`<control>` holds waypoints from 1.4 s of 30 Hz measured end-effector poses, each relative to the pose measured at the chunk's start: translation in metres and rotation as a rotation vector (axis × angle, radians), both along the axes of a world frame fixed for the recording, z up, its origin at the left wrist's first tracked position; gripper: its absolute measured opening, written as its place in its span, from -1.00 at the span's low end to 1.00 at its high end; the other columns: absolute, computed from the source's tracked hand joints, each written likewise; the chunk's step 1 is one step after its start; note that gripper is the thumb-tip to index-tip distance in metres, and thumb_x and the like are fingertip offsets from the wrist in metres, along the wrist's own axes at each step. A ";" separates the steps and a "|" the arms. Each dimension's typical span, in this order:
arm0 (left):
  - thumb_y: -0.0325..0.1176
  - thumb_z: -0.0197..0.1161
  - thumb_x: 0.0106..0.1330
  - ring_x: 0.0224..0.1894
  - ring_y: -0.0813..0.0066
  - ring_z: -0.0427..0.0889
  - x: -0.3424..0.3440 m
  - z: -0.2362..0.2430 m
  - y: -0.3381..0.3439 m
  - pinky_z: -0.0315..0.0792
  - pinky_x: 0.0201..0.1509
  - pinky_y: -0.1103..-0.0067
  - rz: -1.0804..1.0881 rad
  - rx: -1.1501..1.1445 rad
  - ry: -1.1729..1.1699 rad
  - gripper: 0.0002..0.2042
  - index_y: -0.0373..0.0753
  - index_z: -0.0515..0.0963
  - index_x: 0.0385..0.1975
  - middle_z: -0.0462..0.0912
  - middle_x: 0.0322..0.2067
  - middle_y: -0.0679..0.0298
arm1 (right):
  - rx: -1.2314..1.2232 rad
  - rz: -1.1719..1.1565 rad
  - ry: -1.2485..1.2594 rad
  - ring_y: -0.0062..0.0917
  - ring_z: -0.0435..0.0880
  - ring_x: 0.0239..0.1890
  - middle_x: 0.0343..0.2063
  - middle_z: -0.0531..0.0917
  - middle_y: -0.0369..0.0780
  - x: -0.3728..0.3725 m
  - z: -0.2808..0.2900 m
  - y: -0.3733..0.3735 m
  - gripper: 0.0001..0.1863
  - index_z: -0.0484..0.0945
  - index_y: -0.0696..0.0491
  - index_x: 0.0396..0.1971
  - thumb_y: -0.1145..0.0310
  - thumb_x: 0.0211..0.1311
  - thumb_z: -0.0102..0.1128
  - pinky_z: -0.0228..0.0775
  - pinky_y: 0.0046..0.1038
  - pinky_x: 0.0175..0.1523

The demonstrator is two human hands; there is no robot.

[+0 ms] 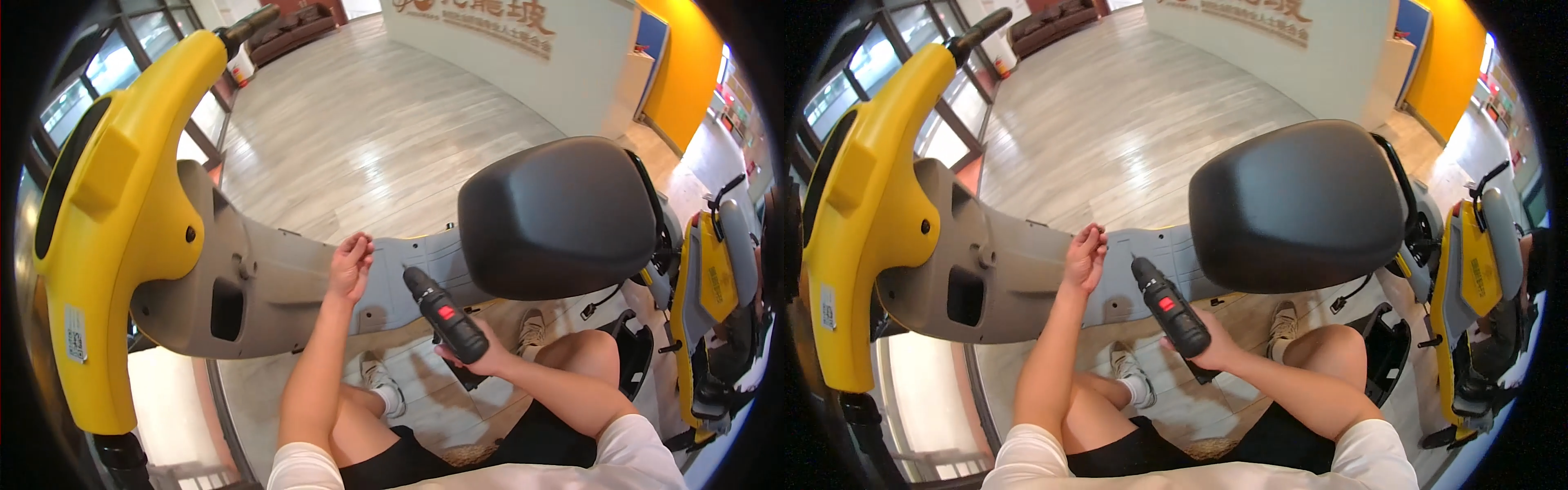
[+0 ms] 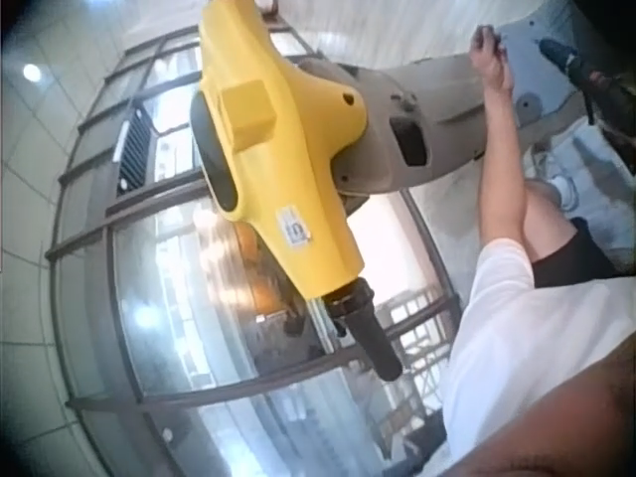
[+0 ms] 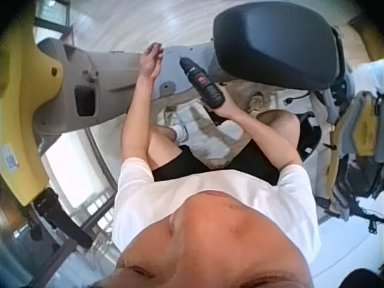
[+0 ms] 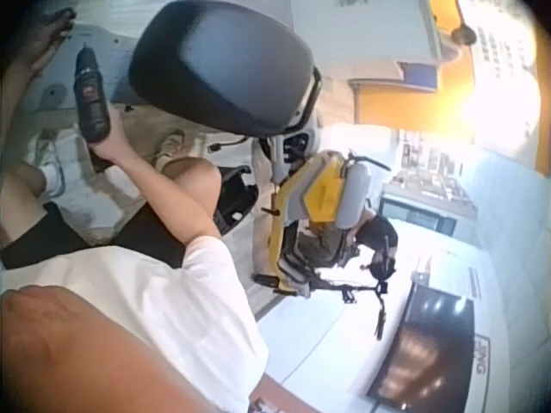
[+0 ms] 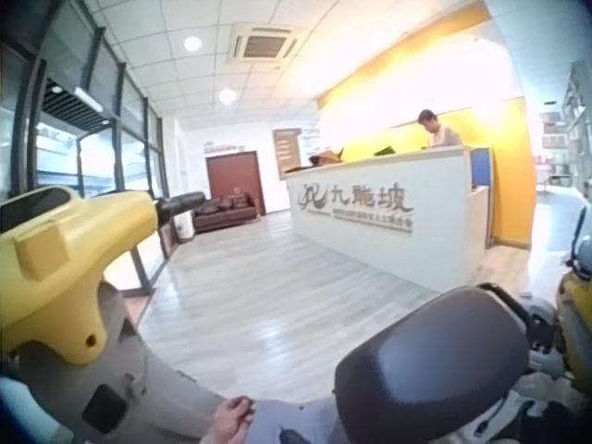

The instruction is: Fixing or replacing a part on a yellow electric scooter using a power drill.

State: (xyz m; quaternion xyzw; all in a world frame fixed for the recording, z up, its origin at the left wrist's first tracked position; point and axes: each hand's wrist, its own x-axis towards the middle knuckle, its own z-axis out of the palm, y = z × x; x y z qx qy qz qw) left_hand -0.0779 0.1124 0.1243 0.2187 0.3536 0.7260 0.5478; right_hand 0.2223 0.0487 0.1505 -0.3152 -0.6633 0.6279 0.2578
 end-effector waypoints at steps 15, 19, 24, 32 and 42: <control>-0.41 0.20 0.35 -0.32 0.54 0.61 0.031 0.012 -0.003 0.53 -0.28 0.66 -0.346 0.138 0.055 -0.88 -0.29 0.58 -0.21 0.65 -0.28 0.22 | 0.071 -0.019 0.071 -0.52 0.52 -0.46 -0.51 0.54 -0.29 0.003 -0.002 0.002 -0.72 0.47 0.08 -0.33 0.39 0.02 0.42 0.41 -0.42 -0.28; -0.44 0.22 0.33 -0.30 0.51 0.64 0.031 0.008 -0.003 0.57 -0.27 0.63 -0.365 0.141 0.037 -0.88 -0.32 0.58 -0.21 0.66 -0.28 0.17 | 0.115 -0.020 0.081 -0.57 0.52 -0.50 -0.57 0.54 -0.31 0.003 -0.001 0.004 -0.74 0.47 0.08 -0.36 0.41 0.03 0.41 0.40 -0.45 -0.33; -0.45 0.21 0.33 -0.32 0.52 0.63 0.032 0.006 -0.004 0.57 -0.27 0.63 -0.378 0.129 0.049 -0.90 -0.31 0.58 -0.24 0.66 -0.28 0.18 | -0.001 -0.018 0.140 -0.66 0.48 -0.60 -0.66 0.51 -0.35 -0.002 -0.001 0.002 -0.77 0.45 0.07 -0.43 0.42 0.06 0.39 0.34 -0.52 -0.43; -0.41 0.20 0.35 -0.37 0.61 0.60 0.034 0.011 -0.005 0.52 -0.30 0.69 -0.362 0.099 0.073 -0.90 -0.28 0.58 -0.25 0.65 -0.30 0.25 | 0.049 -0.015 0.125 -0.69 0.46 -0.67 -0.71 0.48 -0.39 -0.001 -0.004 0.001 -0.77 0.44 0.07 -0.48 0.40 0.08 0.38 0.30 -0.53 -0.50; -0.41 0.25 0.31 -0.35 0.57 0.58 0.020 0.008 -0.008 0.50 -0.30 0.64 -0.386 0.089 0.283 -0.88 -0.31 0.59 -0.25 0.64 -0.32 0.25 | -0.016 0.015 0.134 -0.70 0.43 -0.68 -0.74 0.46 -0.38 -0.001 0.001 -0.001 -0.78 0.43 0.06 -0.46 0.40 0.12 0.36 0.28 -0.55 -0.51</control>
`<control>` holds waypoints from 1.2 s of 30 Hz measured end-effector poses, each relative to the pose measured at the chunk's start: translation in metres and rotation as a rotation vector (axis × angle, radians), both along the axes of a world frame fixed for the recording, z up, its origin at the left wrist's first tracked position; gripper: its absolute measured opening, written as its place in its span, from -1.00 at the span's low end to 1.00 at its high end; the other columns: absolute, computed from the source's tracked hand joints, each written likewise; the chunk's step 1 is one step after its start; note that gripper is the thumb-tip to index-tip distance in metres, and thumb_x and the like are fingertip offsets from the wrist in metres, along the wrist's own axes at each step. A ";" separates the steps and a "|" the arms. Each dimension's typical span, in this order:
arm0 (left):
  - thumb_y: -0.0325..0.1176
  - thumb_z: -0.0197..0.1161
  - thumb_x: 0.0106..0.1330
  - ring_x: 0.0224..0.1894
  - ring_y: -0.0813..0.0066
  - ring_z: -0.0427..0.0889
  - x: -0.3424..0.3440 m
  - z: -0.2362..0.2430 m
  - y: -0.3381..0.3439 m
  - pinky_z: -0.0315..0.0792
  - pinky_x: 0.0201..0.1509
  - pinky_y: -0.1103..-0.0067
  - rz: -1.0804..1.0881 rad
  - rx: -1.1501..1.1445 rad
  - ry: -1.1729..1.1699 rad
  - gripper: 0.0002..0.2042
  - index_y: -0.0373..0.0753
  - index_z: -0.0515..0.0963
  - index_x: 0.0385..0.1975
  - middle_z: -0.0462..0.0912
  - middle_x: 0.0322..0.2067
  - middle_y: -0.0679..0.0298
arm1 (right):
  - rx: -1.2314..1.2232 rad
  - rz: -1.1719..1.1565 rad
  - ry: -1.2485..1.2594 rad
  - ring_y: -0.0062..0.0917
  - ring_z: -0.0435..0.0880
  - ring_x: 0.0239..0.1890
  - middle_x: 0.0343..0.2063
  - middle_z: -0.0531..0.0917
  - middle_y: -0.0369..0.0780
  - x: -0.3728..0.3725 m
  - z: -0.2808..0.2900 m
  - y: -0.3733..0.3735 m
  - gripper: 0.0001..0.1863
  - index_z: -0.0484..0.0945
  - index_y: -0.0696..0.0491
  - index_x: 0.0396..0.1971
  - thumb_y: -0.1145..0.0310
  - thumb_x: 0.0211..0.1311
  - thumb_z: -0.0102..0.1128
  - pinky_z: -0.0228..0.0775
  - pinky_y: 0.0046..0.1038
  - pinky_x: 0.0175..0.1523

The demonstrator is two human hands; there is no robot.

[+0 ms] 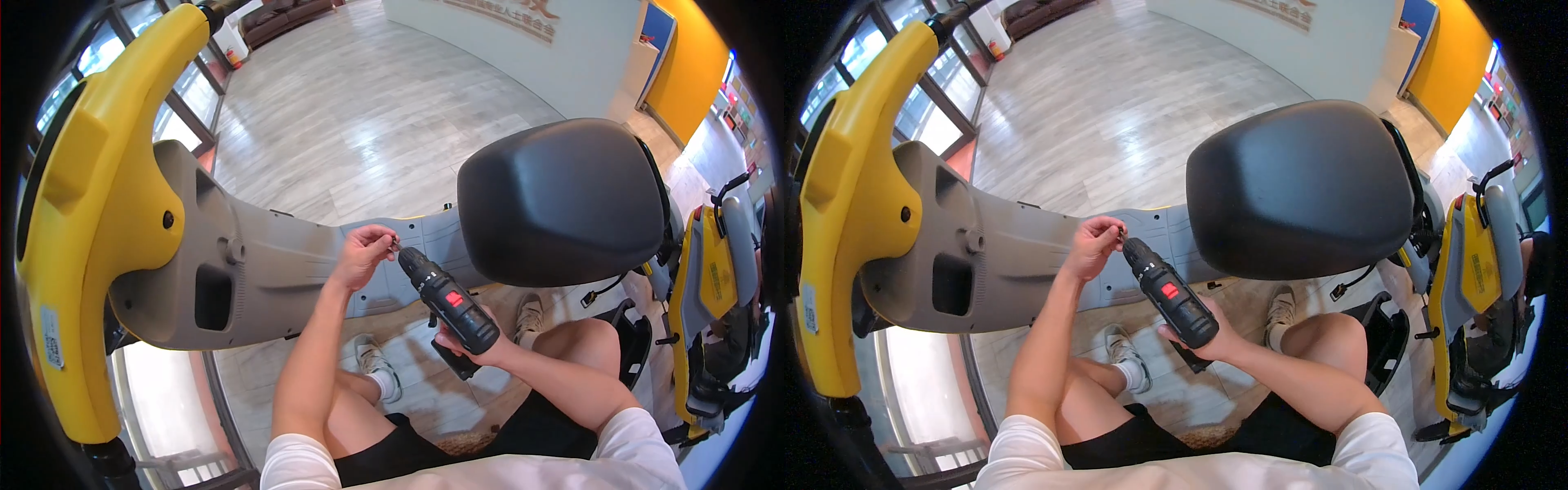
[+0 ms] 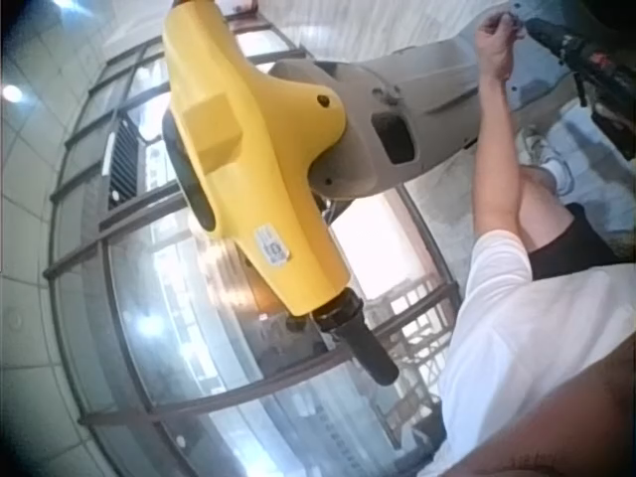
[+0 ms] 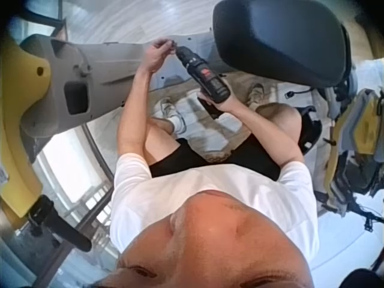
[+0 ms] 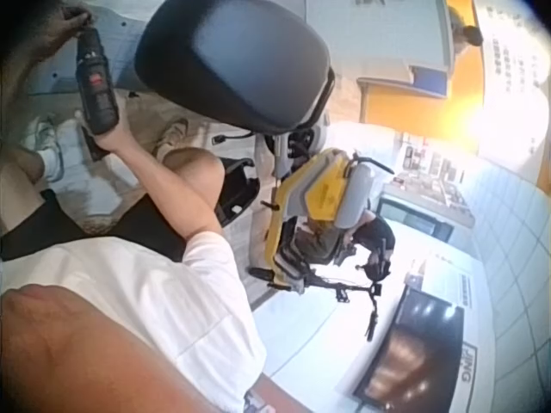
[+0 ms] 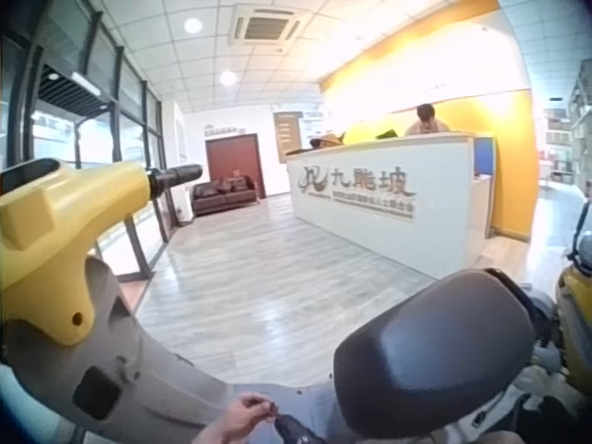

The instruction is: Fixing or replacing a part on a yellow electric scooter using a power drill.

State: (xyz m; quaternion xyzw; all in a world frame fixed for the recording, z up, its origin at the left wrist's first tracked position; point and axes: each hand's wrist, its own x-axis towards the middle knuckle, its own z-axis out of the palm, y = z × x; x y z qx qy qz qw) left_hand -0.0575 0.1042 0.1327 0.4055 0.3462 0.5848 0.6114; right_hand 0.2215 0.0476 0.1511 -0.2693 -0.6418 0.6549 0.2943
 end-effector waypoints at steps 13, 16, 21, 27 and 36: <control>-0.43 0.21 0.34 -0.22 0.51 0.62 -0.004 -0.123 0.038 0.54 -0.14 0.60 0.108 -0.295 -0.307 -0.85 -0.31 0.56 -0.16 0.65 -0.25 0.22 | -0.344 -0.214 -0.068 -0.67 0.45 -0.72 -0.71 0.49 -0.34 -0.053 -0.059 0.020 -0.82 0.46 0.14 -0.45 0.48 0.08 0.33 0.28 -0.54 -0.60; -0.43 0.20 0.35 -0.20 0.48 0.63 0.003 -0.171 0.039 0.56 -0.08 0.57 0.210 -0.458 -0.236 -0.84 -0.33 0.54 -0.14 0.64 -0.23 0.21 | -0.381 -0.230 -0.277 -0.66 0.48 -0.72 -0.72 0.48 -0.34 -0.069 -0.073 0.037 -0.83 0.46 0.14 -0.45 0.50 0.04 0.31 0.29 -0.54 -0.61; -0.42 0.19 0.36 -0.20 0.45 0.64 0.021 -0.209 0.059 0.56 -0.06 0.56 0.324 -0.578 -0.195 -0.82 -0.36 0.53 -0.13 0.64 -0.24 0.18 | -0.294 -0.256 -0.397 -0.54 0.55 -0.69 -0.67 0.56 -0.22 -0.076 -0.118 0.061 -0.80 0.52 0.18 -0.44 0.43 -0.06 0.32 0.37 -0.44 -0.51; -0.40 0.26 0.29 -0.37 0.42 0.65 -0.002 -0.202 0.118 0.61 -0.31 0.47 0.279 -0.645 -0.063 -0.80 -0.35 0.56 -0.15 0.66 -0.32 0.19 | -0.390 -0.222 -0.314 -0.55 0.54 -0.73 -0.69 0.54 -0.22 -0.109 -0.101 0.117 -0.82 0.52 0.21 -0.44 0.46 -0.03 0.29 0.30 -0.44 -0.65; -0.43 0.38 0.09 -0.64 0.49 0.47 0.001 -0.181 0.164 0.31 -0.65 0.49 0.275 -0.660 0.217 -0.88 -0.25 0.61 -0.62 0.54 -0.62 0.28 | -0.579 -0.209 -0.368 -0.60 0.43 -0.71 -0.67 0.43 -0.32 -0.124 -0.073 0.163 -0.70 0.53 0.14 -0.41 0.19 0.16 0.32 0.32 -0.48 -0.65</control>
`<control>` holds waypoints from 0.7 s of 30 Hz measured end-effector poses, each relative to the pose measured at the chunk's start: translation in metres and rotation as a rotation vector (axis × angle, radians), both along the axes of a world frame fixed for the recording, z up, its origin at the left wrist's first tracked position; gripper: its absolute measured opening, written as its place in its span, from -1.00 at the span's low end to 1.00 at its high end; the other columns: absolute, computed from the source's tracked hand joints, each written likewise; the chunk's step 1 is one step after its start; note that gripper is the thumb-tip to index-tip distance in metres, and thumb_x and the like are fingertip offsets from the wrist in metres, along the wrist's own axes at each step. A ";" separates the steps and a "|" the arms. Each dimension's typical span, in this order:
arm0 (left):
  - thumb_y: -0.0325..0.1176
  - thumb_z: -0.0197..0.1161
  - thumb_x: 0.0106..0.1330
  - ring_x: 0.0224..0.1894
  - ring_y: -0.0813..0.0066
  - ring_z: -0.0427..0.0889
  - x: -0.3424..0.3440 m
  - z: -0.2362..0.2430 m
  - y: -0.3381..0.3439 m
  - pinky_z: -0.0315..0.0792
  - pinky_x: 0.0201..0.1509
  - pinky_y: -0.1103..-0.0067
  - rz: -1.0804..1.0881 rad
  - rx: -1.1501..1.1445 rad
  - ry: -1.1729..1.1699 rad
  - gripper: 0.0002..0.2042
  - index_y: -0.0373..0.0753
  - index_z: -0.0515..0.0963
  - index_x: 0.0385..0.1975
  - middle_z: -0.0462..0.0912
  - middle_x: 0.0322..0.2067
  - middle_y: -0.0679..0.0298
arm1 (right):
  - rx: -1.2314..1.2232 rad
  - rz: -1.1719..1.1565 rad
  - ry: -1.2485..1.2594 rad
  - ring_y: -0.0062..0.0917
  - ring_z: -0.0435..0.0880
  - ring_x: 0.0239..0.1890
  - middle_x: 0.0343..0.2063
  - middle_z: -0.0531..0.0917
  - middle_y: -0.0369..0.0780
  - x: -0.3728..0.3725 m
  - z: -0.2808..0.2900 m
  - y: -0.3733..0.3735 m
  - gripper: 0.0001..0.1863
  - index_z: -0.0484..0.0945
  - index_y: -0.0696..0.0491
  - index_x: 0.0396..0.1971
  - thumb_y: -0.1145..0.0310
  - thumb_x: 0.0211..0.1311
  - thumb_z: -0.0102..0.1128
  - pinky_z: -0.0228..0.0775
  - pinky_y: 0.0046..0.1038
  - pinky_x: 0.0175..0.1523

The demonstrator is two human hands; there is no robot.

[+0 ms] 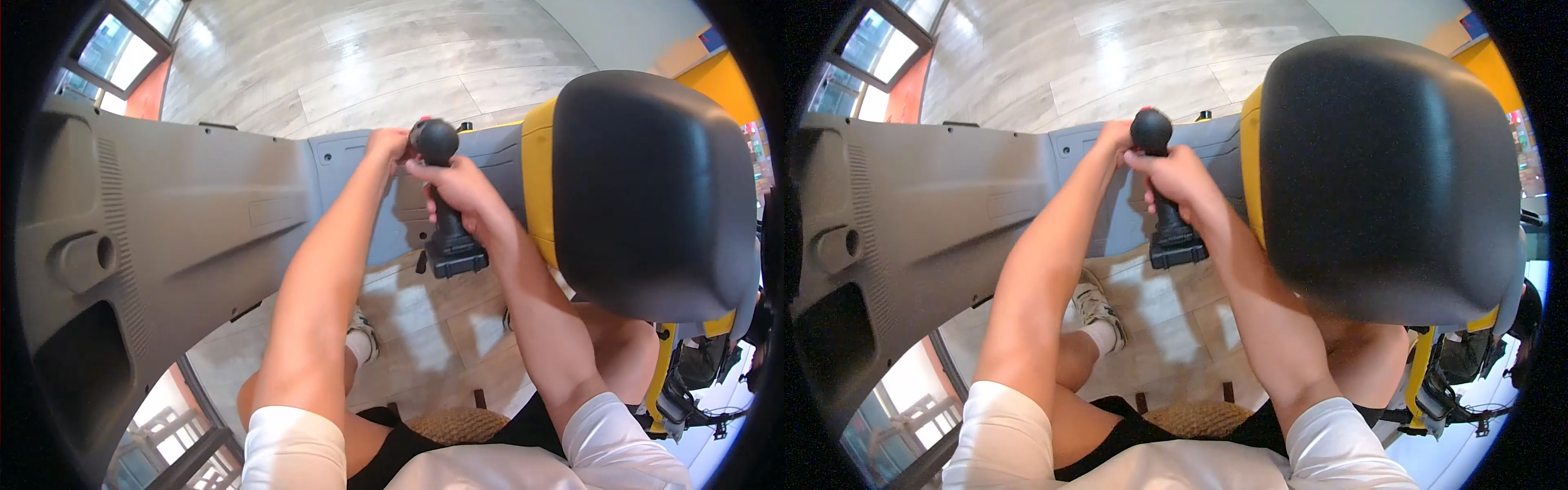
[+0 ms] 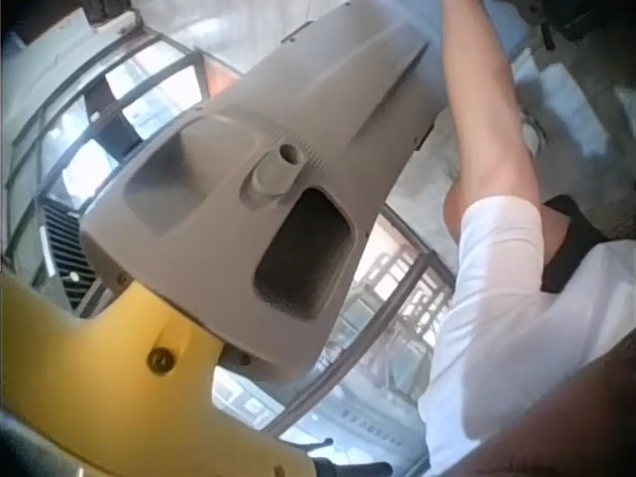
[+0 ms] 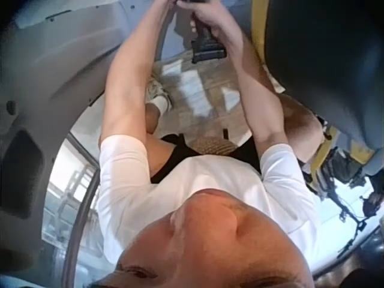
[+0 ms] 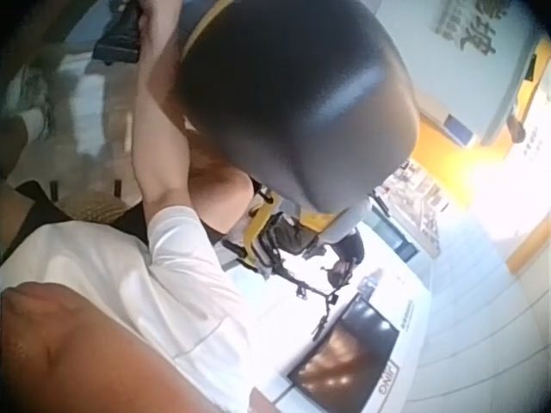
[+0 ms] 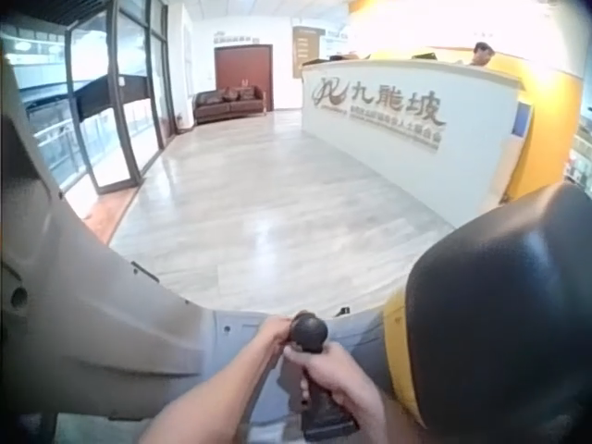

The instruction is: Fixing or replacing a part on a yellow electric scooter using a power drill.

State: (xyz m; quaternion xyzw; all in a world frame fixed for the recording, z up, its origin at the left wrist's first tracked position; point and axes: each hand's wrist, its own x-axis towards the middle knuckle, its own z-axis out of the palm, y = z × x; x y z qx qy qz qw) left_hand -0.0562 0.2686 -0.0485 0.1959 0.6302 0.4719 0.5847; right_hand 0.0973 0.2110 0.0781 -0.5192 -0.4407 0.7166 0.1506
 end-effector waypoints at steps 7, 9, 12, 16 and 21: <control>-0.47 0.24 0.16 -0.71 0.55 0.43 -0.007 -0.008 0.030 0.30 -0.67 0.51 -0.372 -0.096 0.612 -0.85 -0.20 0.65 -0.65 0.57 -0.69 0.29 | -0.146 -0.141 0.179 -0.64 0.44 -0.69 -0.63 0.45 -0.32 0.004 -0.017 0.021 -0.69 0.50 0.09 -0.41 0.13 0.23 0.27 0.41 -0.49 -0.63; -0.43 0.22 0.21 -0.71 0.59 0.44 -0.010 -0.011 0.028 0.31 -0.66 0.57 -0.324 -0.118 0.474 -0.82 -0.22 0.66 -0.63 0.59 -0.68 0.28 | -0.229 -0.181 0.250 -0.65 0.45 -0.68 -0.63 0.45 -0.33 0.005 -0.021 0.025 -0.65 0.48 0.08 -0.40 0.07 0.25 0.24 0.42 -0.50 -0.62; -0.41 0.25 0.19 -0.70 0.61 0.43 -0.018 -0.021 0.025 0.31 -0.65 0.59 -0.264 -0.062 0.290 -0.81 -0.27 0.64 -0.65 0.59 -0.69 0.29 | -0.261 -0.185 0.290 -0.65 0.46 -0.67 -0.63 0.45 -0.33 -0.001 -0.015 0.024 -0.62 0.47 0.08 -0.37 0.03 0.26 0.22 0.44 -0.51 -0.61; -0.44 0.26 0.17 -0.70 0.59 0.45 -0.011 -0.019 0.022 0.31 -0.66 0.59 -0.287 -0.121 0.251 -0.81 -0.31 0.62 -0.67 0.60 -0.67 0.28 | -0.260 -0.162 0.266 -0.64 0.47 -0.66 -0.63 0.45 -0.33 -0.001 -0.012 0.019 -0.60 0.46 0.08 -0.38 0.00 0.25 0.21 0.47 -0.52 -0.59; -0.47 0.29 0.11 -0.68 0.53 0.50 -0.016 -0.013 0.020 0.33 -0.66 0.58 -0.459 -0.023 0.580 -0.85 -0.32 0.63 -0.68 0.62 -0.66 0.22 | -0.170 -0.124 0.210 -0.69 0.44 -0.70 -0.65 0.45 -0.34 -0.004 -0.011 0.013 -0.54 0.42 0.12 -0.37 -0.04 0.25 0.20 0.41 -0.57 -0.57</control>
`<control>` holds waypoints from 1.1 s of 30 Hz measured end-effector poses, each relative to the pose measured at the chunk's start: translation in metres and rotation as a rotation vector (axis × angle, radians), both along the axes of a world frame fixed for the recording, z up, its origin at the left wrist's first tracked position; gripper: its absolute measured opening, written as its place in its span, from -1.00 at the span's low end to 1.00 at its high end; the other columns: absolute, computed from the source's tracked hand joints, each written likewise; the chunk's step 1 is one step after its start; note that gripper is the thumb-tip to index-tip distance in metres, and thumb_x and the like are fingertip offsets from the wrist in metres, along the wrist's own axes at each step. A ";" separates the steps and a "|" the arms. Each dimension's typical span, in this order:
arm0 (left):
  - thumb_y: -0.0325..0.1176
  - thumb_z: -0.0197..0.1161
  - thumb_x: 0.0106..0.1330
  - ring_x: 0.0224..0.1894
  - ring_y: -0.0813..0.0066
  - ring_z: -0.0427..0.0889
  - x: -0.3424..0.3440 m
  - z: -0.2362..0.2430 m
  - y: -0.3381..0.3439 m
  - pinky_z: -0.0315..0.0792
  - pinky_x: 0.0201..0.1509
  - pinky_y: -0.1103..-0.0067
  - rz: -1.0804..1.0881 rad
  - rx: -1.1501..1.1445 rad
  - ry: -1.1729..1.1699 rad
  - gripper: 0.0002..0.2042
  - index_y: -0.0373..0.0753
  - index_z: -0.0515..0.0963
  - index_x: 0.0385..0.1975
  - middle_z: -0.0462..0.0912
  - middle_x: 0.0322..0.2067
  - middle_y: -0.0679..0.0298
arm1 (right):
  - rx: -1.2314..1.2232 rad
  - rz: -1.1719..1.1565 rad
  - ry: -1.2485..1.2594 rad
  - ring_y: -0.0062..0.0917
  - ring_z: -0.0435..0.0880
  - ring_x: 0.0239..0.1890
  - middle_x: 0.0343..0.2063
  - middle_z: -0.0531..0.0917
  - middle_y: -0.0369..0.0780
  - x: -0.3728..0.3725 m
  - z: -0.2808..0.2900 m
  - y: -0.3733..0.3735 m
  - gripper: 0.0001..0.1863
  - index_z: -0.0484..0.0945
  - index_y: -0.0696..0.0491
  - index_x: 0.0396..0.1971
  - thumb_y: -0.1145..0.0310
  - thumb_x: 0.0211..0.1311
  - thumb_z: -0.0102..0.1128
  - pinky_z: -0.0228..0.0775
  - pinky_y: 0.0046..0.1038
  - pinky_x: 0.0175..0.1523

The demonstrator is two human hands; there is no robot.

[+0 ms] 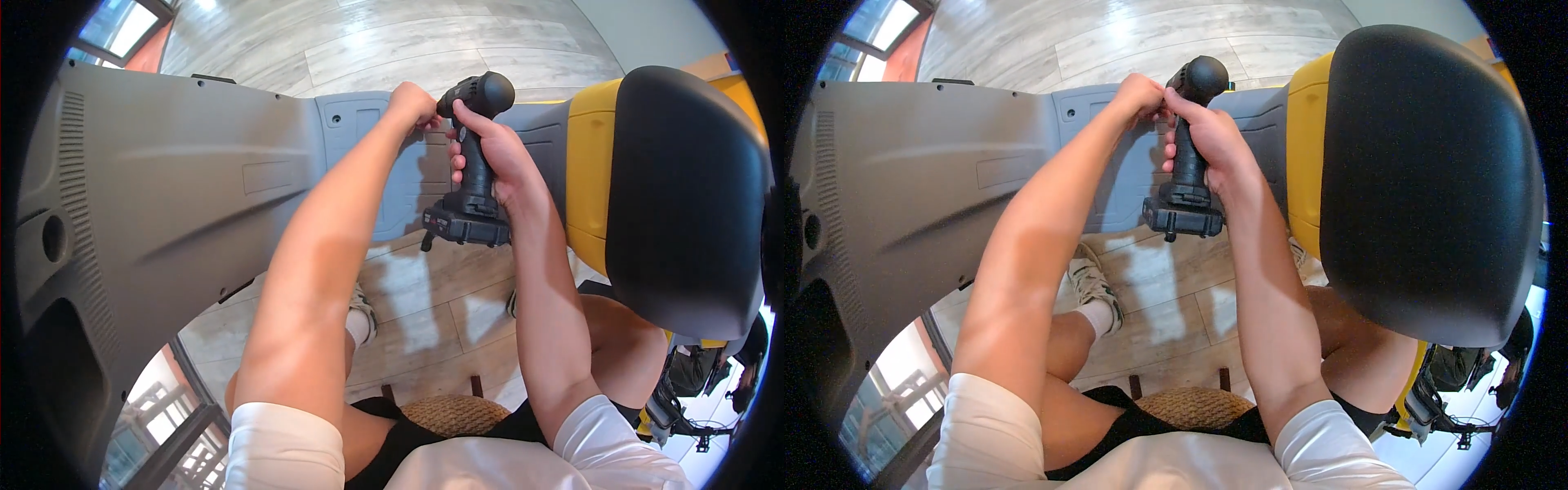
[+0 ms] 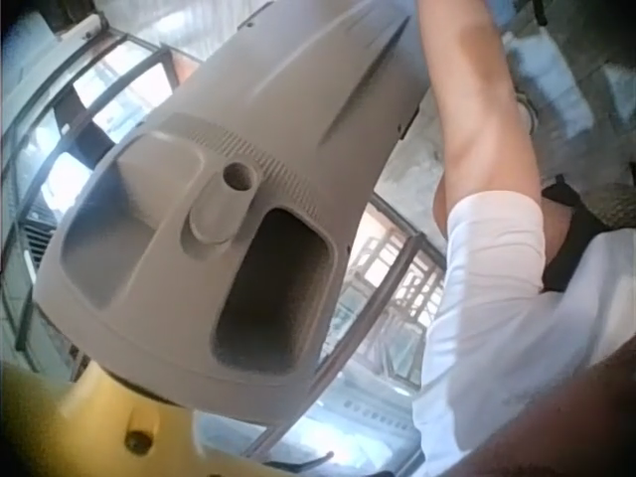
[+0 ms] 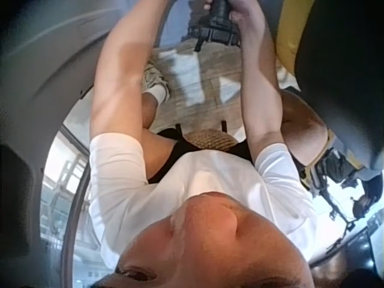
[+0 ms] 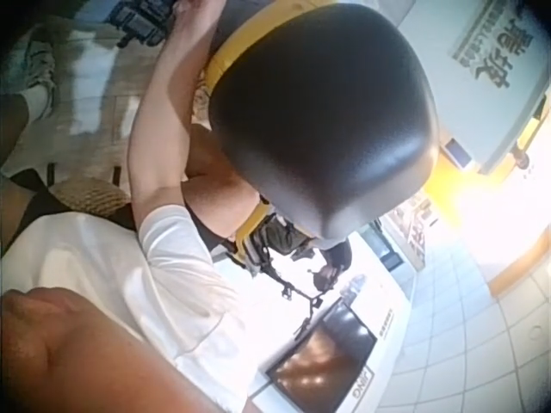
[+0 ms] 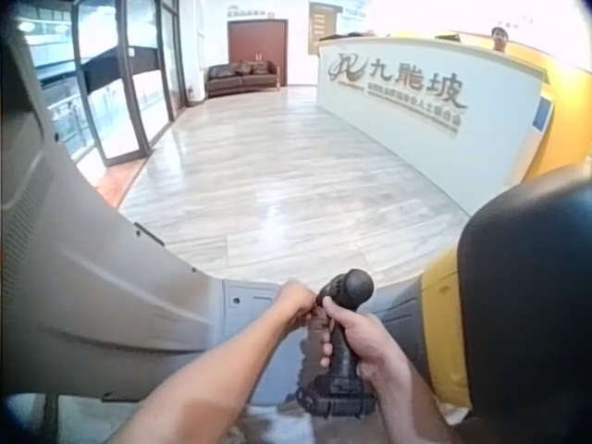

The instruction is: Fixing or replacing a part on a yellow electric scooter using a power drill.

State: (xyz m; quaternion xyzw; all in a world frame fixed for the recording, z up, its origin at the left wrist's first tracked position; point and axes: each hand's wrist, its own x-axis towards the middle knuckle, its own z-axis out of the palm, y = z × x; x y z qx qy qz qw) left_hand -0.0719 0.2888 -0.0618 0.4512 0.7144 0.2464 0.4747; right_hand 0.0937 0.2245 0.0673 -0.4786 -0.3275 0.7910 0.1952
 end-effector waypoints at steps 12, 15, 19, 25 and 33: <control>-0.37 0.30 0.08 -0.47 0.36 0.70 -0.008 0.011 -0.003 0.56 -0.28 0.46 -0.142 0.196 0.423 -0.86 -0.21 0.72 -0.39 0.71 -0.50 0.13 | 0.007 0.016 -0.118 -0.68 0.44 -0.72 -0.67 0.46 -0.34 0.000 -0.005 0.009 -0.56 0.42 0.11 -0.40 -0.01 0.23 0.23 0.39 -0.57 -0.62; -0.37 0.29 0.09 -0.37 0.23 0.70 -0.013 0.008 -0.026 0.55 -0.19 0.42 -0.030 0.344 0.363 -0.82 -0.20 0.71 -0.32 0.70 -0.44 0.05 | 0.022 0.059 -0.170 -0.62 0.49 -0.68 -0.63 0.48 -0.29 -0.003 -0.002 0.010 -0.59 0.45 0.11 -0.38 0.02 0.21 0.26 0.48 -0.49 -0.63; -0.40 0.27 0.11 -0.29 0.11 0.67 -0.006 -0.003 -0.043 0.53 -0.14 0.39 -0.067 0.467 0.360 -0.82 -0.23 0.69 -0.30 0.68 -0.38 0.01 | 0.019 0.051 -0.132 -0.61 0.49 -0.68 -0.63 0.48 -0.29 0.000 -0.001 0.011 -0.56 0.45 0.14 -0.38 0.00 0.24 0.23 0.47 -0.50 -0.61; -0.48 0.23 0.15 -0.26 0.04 0.61 -0.003 -0.004 -0.052 0.49 -0.14 0.34 -0.097 0.568 0.331 -0.82 -0.25 0.67 -0.26 0.61 -0.31 -0.02 | -0.018 0.021 -0.126 -0.61 0.48 -0.69 -0.65 0.48 -0.29 -0.002 -0.001 0.014 -0.56 0.46 0.14 -0.36 0.00 0.25 0.21 0.45 -0.50 -0.59; -0.61 0.23 0.00 -0.28 0.06 0.57 -0.007 -0.021 -0.071 0.48 -0.15 0.37 0.014 0.738 0.271 -0.75 -0.27 0.63 -0.28 0.56 -0.37 0.02 | 0.138 0.206 -0.332 -0.63 0.47 -0.69 -0.64 0.47 -0.29 -0.025 0.006 0.005 -0.63 0.47 0.14 -0.38 0.10 0.20 0.28 0.40 -0.51 -0.63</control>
